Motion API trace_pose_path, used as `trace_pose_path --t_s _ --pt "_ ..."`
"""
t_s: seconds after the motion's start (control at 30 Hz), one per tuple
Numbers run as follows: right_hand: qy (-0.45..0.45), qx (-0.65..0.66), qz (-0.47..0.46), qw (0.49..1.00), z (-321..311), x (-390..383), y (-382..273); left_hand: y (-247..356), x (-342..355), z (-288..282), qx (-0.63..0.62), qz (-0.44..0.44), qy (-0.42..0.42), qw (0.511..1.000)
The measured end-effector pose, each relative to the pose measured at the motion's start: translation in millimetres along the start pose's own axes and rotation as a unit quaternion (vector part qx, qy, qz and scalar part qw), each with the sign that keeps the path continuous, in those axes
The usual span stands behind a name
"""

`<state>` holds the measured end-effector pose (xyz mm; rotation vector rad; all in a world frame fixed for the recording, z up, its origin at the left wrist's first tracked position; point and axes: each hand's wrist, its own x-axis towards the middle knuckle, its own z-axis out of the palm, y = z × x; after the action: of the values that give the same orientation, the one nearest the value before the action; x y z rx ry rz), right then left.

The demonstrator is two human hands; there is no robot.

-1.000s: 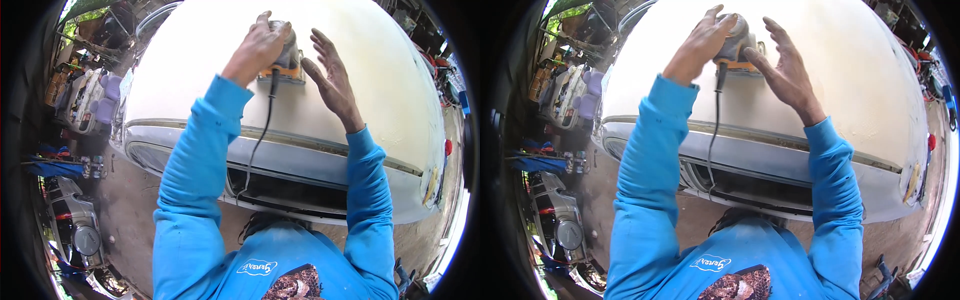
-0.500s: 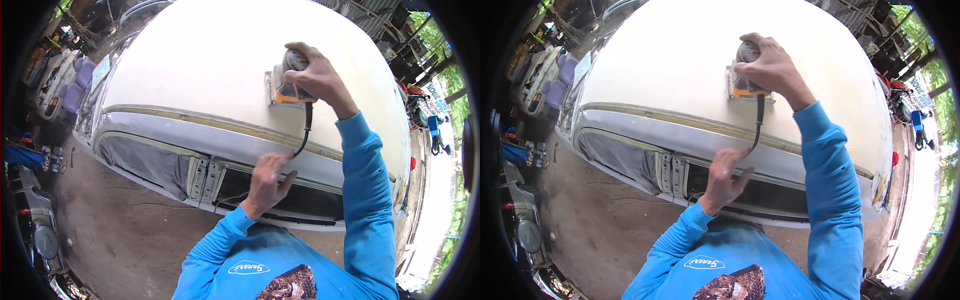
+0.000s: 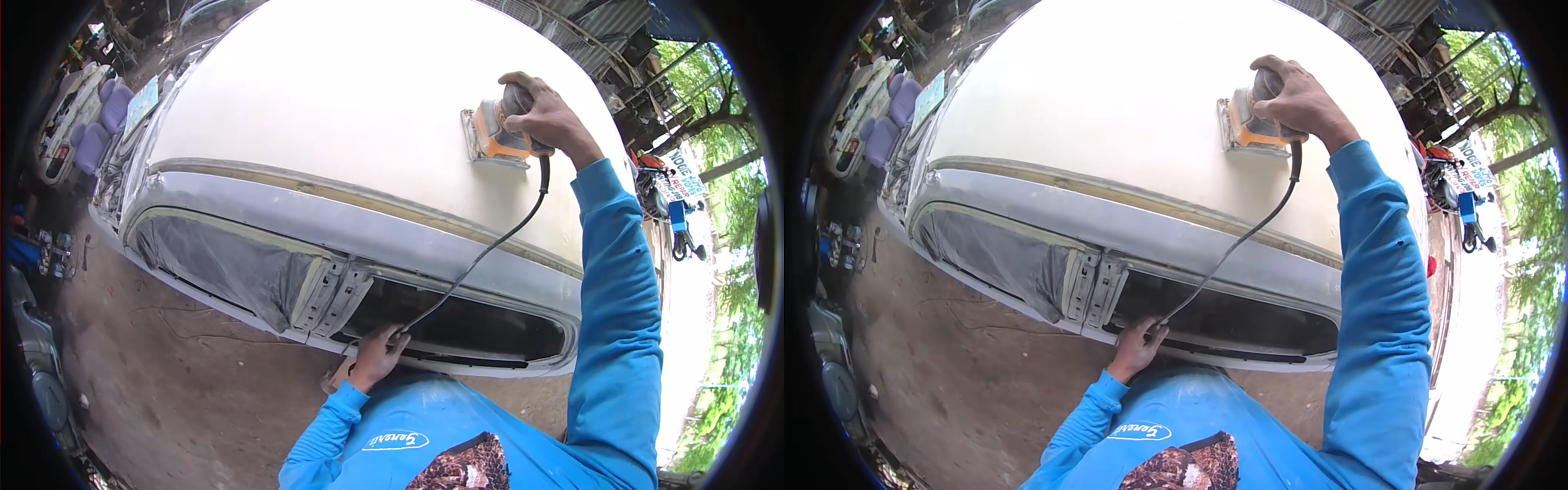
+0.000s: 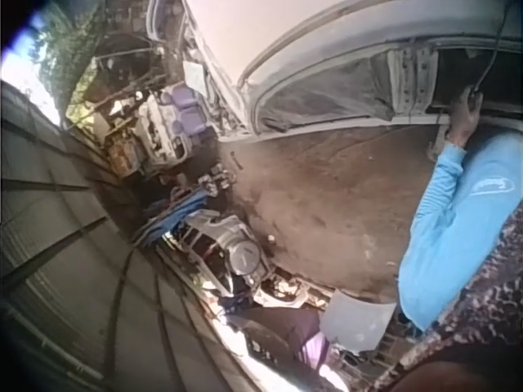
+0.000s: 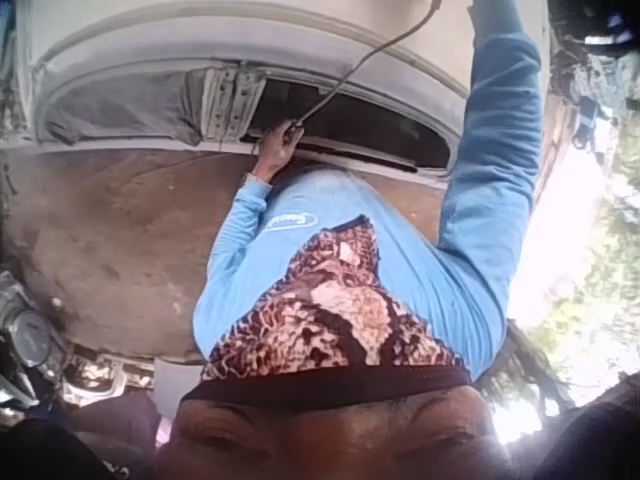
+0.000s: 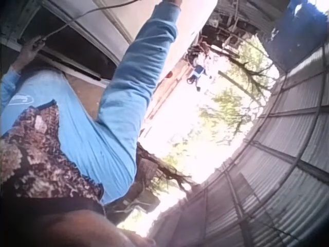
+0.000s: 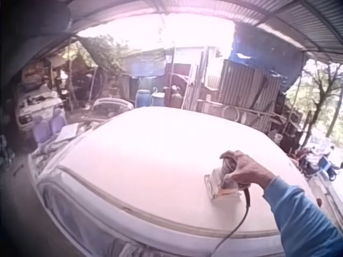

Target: The recorder uses an electric orbital sander to sand down the surface of a white car roof.

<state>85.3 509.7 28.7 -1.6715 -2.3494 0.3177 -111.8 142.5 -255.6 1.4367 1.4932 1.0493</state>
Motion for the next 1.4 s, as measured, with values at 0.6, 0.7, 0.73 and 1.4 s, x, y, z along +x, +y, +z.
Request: trace_pose_path --t_s 0.6,0.7,0.73,1.4 --pt "-0.003 -0.021 -0.045 0.999 5.3 -52.2 -0.5 20.0 23.6 -106.0 0.036 0.061 0.376 0.924" --pt "0.003 -0.011 0.004 1.0 -13.8 -82.0 36.3 28.7 44.9 -102.1 0.033 0.089 0.359 0.929" --pt "0.002 -0.009 0.019 1.0 -17.9 -90.9 48.6 30.4 49.9 -100.5 0.034 0.1 0.355 0.929" --pt "0.007 -0.007 -0.02 1.0 3.1 -90.3 1.2 41.3 26.7 -58.9 0.043 0.091 0.18 0.978"
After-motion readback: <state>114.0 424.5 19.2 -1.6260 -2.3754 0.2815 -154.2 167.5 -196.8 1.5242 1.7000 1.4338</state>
